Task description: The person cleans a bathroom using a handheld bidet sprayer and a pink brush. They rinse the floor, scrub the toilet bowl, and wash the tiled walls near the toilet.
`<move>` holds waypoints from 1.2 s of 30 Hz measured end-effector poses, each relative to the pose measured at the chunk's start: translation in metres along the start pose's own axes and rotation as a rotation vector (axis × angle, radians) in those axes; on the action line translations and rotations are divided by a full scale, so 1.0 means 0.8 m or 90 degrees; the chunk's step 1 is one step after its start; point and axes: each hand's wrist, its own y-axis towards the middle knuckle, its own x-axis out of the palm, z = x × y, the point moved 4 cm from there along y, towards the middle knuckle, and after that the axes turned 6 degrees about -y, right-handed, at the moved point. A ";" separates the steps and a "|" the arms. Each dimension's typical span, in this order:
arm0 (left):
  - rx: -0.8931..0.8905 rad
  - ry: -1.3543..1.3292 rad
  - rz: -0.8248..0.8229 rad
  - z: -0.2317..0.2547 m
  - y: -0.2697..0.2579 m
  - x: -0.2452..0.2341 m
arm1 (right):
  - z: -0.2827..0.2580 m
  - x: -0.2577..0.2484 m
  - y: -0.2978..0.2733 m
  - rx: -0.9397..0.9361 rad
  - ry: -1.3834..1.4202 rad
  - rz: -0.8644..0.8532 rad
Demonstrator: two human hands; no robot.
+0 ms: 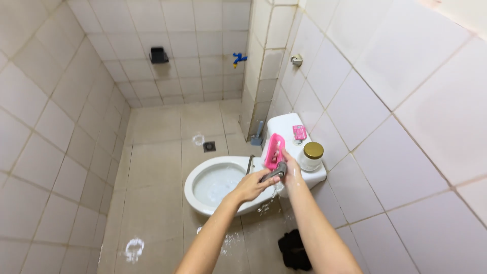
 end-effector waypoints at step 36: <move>-0.096 0.048 -0.149 -0.023 0.379 -0.125 | -0.091 -0.074 0.312 -0.034 -0.228 0.317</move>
